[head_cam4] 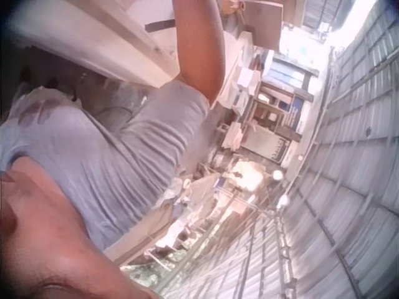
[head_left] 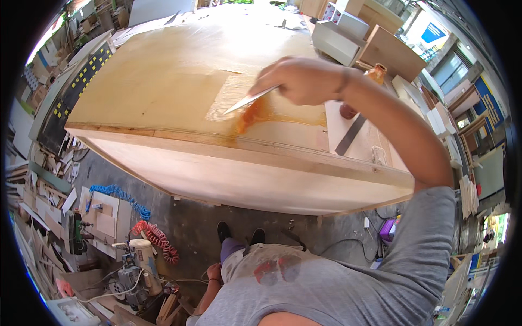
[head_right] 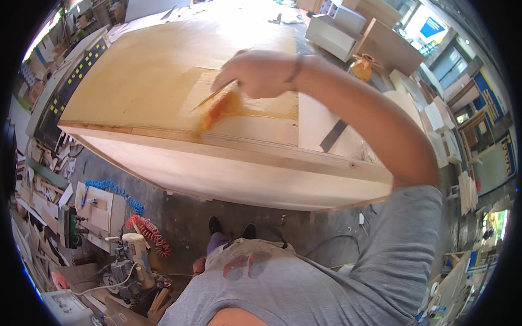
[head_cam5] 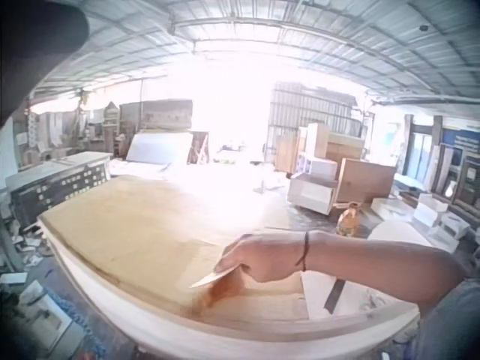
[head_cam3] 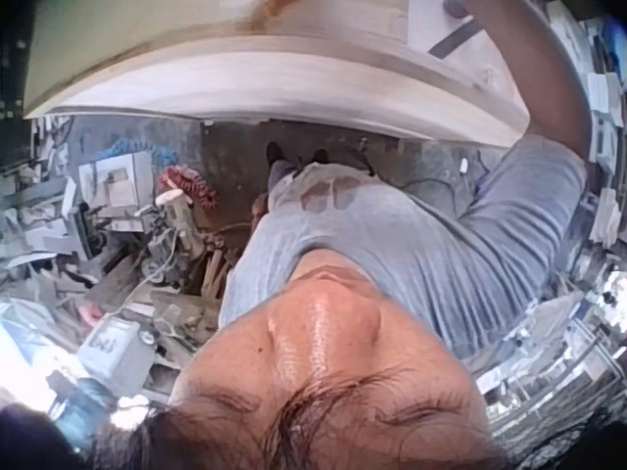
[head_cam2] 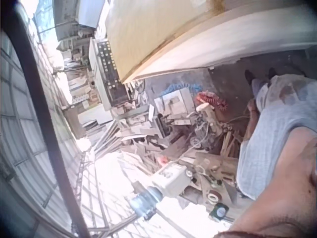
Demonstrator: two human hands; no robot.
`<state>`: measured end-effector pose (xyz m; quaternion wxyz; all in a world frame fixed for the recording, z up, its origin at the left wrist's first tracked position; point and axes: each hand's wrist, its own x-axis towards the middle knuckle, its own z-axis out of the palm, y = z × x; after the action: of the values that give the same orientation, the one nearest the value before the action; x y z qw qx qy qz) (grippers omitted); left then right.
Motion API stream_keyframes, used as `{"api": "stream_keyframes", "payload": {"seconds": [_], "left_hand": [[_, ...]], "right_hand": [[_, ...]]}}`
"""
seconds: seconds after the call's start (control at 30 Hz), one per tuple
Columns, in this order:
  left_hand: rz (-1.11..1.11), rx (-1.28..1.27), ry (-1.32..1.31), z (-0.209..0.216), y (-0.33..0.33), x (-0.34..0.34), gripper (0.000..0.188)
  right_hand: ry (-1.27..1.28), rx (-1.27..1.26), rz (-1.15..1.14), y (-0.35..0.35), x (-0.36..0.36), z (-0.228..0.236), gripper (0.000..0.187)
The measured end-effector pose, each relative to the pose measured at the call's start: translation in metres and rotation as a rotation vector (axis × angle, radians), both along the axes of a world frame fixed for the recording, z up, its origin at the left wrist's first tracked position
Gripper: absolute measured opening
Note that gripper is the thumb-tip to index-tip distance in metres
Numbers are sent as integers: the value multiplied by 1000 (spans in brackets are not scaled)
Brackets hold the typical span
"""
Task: The person applies a liquid adhesive to the top surface of a wooden cabinet using a spreader, sands the edges with a block, and then picks up a curved laminate sheet.
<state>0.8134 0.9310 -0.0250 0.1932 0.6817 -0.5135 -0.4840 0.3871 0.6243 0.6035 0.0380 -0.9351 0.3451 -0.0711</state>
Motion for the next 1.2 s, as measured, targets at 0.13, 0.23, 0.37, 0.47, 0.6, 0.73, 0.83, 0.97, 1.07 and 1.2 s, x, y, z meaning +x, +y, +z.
{"api": "stream_keyframes", "payload": {"seconds": [0.13,0.23,0.37,0.47,0.6,0.73,0.83,0.97,1.07,1.2], "left_hand": [[-152,47,-118,12,-7,-5,19],[-606,-324,-673,-15,5,4,18],[-29,102,-4,-9,-2,-2,22],[120,84,165,-16,-3,-4,27],[108,98,120,-3,-11,-2,29],[70,121,48,16,-25,-3,30],[57,121,-60,26,-31,-2,29],[-16,71,-36,4,-29,20,28],[-56,65,-24,9,-36,14,28],[-62,177,-111,22,-47,11,30]], "right_hand": [[77,142,-127,-2,13,-7,46],[142,193,-114,11,12,8,45],[212,246,-151,45,-23,11,44],[248,255,-196,75,-51,19,47],[301,275,-231,107,-68,27,51],[297,258,-230,120,-93,35,46],[139,102,-209,116,-83,51,42],[116,-71,-290,98,-16,51,36],[234,-110,-382,86,22,24,29],[459,-49,-313,110,46,-13,28]]}}
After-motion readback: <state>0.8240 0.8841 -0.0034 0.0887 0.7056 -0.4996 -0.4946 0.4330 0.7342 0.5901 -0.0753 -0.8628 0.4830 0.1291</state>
